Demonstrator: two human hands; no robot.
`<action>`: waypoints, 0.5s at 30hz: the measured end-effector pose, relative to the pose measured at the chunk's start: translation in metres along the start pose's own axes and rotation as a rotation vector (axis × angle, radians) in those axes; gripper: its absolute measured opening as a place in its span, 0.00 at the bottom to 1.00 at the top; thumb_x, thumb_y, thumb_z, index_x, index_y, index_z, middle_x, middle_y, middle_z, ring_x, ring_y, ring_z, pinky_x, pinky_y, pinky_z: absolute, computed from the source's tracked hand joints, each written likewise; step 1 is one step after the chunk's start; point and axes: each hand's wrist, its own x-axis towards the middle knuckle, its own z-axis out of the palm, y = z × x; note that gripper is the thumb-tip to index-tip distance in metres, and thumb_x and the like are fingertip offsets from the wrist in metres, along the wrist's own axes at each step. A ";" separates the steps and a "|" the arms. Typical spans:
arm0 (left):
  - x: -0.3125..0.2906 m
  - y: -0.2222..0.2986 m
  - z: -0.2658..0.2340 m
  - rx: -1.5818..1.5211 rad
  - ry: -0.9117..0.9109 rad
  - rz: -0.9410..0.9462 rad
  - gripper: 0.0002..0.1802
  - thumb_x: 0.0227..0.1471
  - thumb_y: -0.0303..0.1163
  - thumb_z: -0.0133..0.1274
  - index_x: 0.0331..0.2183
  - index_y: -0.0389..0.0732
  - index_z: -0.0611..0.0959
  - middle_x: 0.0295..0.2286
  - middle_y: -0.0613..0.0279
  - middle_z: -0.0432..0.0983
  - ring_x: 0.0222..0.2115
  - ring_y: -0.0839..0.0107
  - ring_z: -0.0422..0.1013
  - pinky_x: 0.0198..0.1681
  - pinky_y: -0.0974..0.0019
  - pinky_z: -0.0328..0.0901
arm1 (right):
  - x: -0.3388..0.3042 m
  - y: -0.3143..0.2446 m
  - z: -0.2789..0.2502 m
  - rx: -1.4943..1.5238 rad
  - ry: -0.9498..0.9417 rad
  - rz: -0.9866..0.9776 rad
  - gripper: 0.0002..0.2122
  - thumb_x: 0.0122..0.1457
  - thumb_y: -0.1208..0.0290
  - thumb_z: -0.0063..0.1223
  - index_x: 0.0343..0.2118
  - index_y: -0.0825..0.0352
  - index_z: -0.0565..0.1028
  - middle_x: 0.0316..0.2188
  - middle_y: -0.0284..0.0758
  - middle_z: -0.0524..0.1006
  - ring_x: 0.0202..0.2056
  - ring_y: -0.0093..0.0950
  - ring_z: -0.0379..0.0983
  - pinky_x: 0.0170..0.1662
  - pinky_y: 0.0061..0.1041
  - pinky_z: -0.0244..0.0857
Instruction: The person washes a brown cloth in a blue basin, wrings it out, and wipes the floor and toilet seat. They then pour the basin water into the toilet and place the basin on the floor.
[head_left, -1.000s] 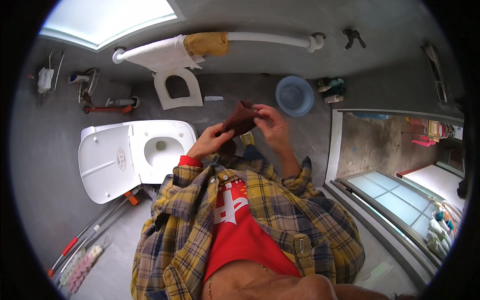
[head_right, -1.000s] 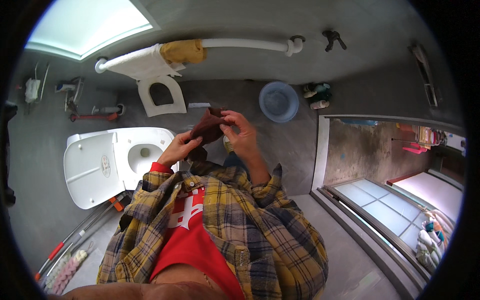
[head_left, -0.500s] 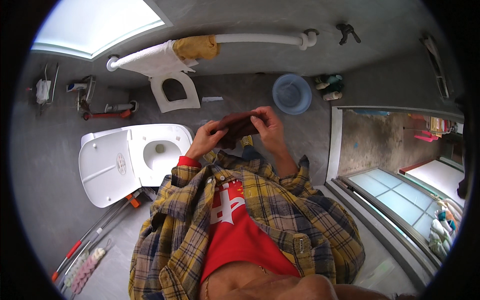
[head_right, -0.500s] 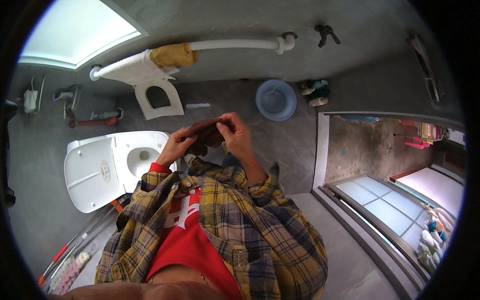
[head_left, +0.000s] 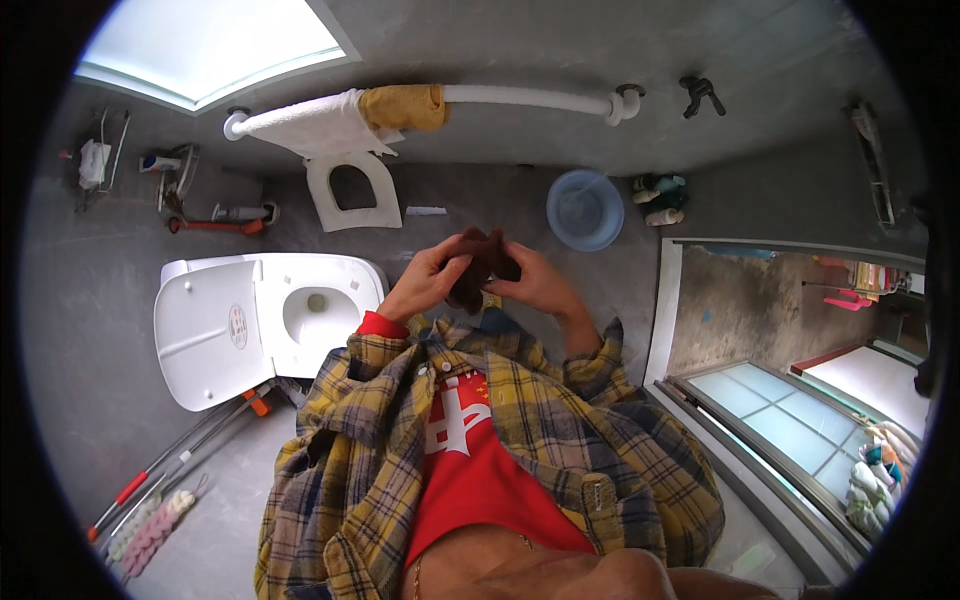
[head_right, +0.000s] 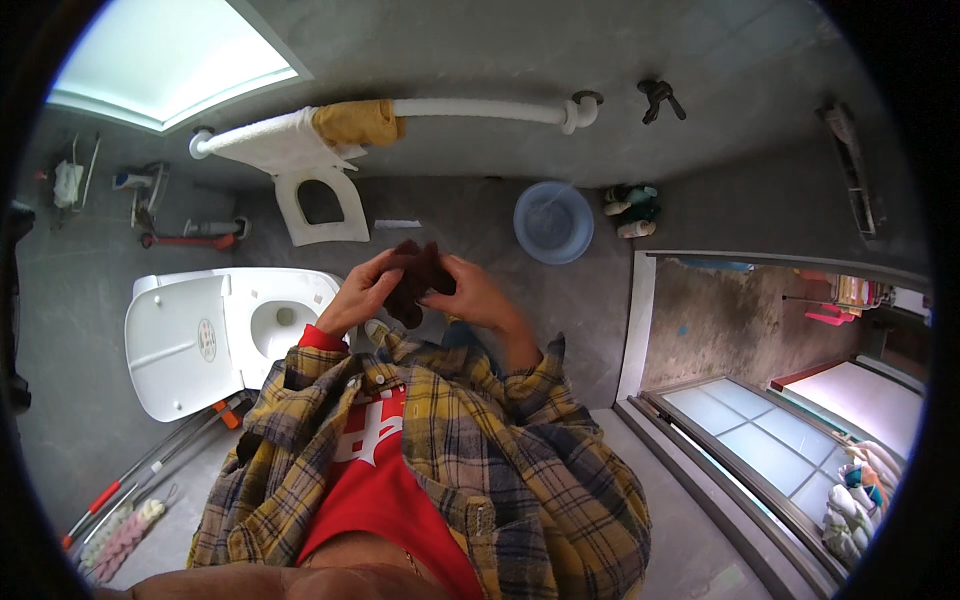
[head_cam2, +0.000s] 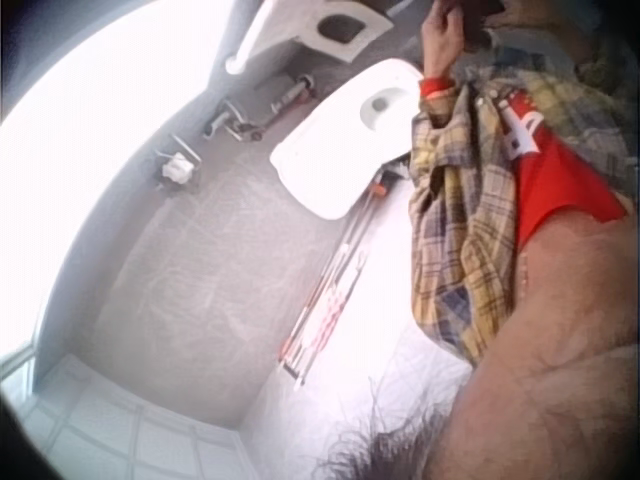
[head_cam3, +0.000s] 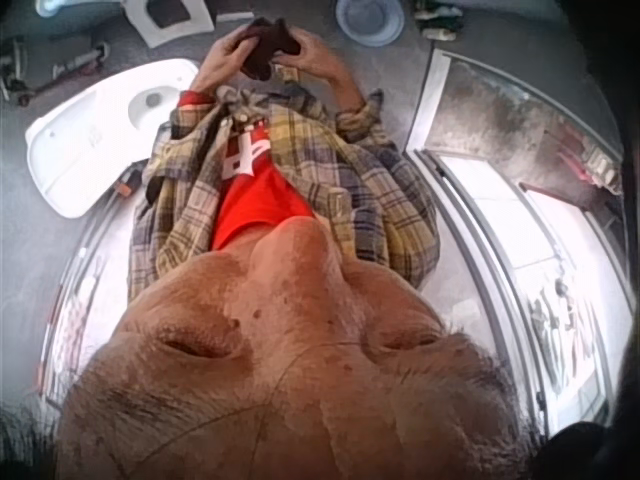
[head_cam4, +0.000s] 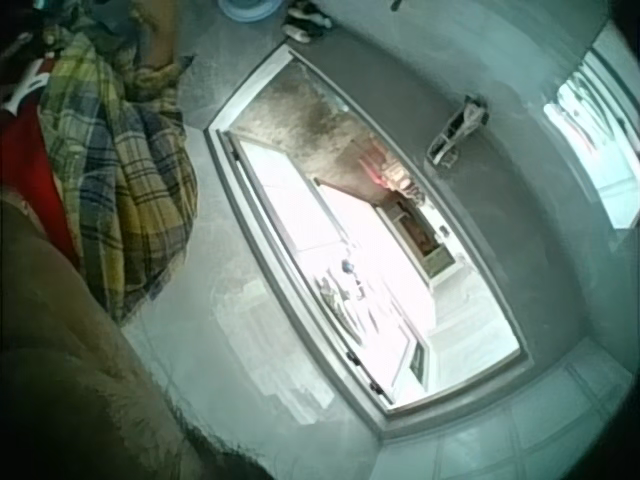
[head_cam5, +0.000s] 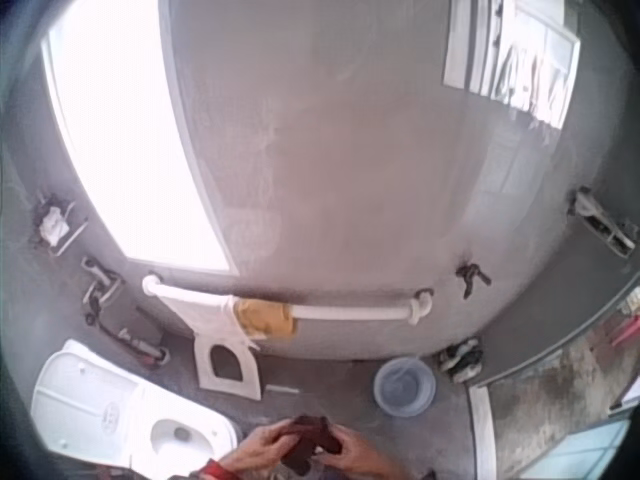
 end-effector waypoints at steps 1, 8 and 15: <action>0.003 0.002 0.001 0.029 -0.007 0.038 0.19 0.59 0.32 0.44 0.51 0.39 0.72 0.35 0.63 0.75 0.34 0.79 0.69 0.37 0.73 0.66 | 0.001 0.000 0.001 0.017 0.040 0.037 0.18 0.49 0.78 0.59 0.45 0.70 0.72 0.39 0.37 0.74 0.43 0.24 0.71 0.45 0.26 0.65; 0.009 0.002 -0.006 0.123 0.024 -0.057 0.22 0.57 0.34 0.50 0.51 0.37 0.69 0.37 0.62 0.73 0.36 0.77 0.68 0.41 0.72 0.64 | -0.004 0.001 -0.007 -0.052 0.298 -0.113 0.12 0.52 0.80 0.52 0.40 0.71 0.75 0.32 0.34 0.75 0.36 0.24 0.72 0.40 0.25 0.66; 0.009 -0.019 -0.021 0.079 -0.014 -0.184 0.25 0.50 0.31 0.57 0.50 0.38 0.72 0.28 0.64 0.72 0.27 0.80 0.67 0.27 0.75 0.63 | -0.021 -0.007 -0.019 0.370 0.362 -0.015 0.12 0.55 0.78 0.47 0.42 0.67 0.75 0.36 0.32 0.77 0.38 0.22 0.72 0.42 0.24 0.66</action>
